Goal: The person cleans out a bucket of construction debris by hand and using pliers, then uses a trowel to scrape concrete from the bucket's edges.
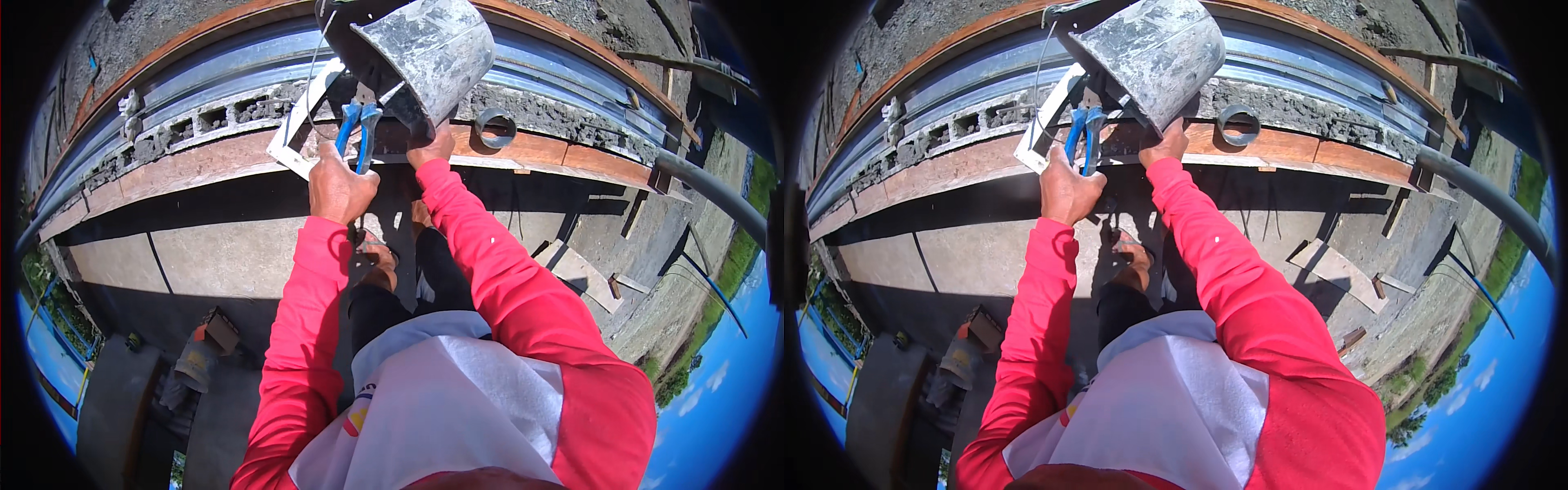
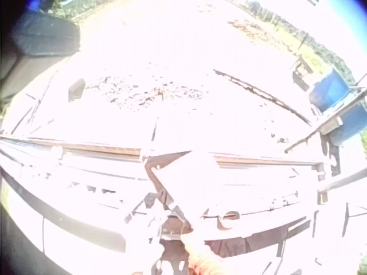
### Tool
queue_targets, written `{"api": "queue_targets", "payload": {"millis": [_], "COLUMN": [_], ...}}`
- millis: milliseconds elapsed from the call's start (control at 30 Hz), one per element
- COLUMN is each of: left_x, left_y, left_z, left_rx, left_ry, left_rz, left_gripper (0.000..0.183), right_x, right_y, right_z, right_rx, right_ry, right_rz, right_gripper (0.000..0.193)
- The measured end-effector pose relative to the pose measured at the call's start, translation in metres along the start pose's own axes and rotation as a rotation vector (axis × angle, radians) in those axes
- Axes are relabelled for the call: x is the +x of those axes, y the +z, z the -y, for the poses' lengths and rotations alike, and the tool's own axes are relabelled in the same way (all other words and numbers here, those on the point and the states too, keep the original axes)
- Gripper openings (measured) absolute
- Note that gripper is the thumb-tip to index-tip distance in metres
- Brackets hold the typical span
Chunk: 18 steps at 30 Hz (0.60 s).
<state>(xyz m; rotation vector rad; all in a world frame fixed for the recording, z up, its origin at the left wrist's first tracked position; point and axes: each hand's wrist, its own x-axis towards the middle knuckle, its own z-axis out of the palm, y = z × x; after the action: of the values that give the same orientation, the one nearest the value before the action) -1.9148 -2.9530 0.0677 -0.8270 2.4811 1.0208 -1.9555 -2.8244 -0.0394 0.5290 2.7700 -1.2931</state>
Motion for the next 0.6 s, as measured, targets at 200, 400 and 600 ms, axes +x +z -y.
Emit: {"api": "queue_targets", "payload": {"millis": [200, 400, 600], "left_x": [-0.027, -0.017, -0.024], "left_y": [-0.019, 0.006, 0.006], "left_z": [0.02, 0.035, 0.045], "left_rx": [-0.054, -0.154, -0.174], "left_ry": [-0.019, -0.088, -0.044], "left_rz": [-0.091, 0.039, 0.08], "left_gripper": [0.039, 0.035, 0.041], "right_x": [-0.001, -0.001, -0.012], "right_y": [-0.001, 0.019, 0.013], "right_z": [-0.001, -0.018, -0.028], "right_rx": [0.089, 0.192, 0.531], "right_ry": [-0.103, -0.076, 0.429], "right_rz": [0.029, -0.057, 0.146], "right_gripper": [0.028, 0.023, 0.028]}}
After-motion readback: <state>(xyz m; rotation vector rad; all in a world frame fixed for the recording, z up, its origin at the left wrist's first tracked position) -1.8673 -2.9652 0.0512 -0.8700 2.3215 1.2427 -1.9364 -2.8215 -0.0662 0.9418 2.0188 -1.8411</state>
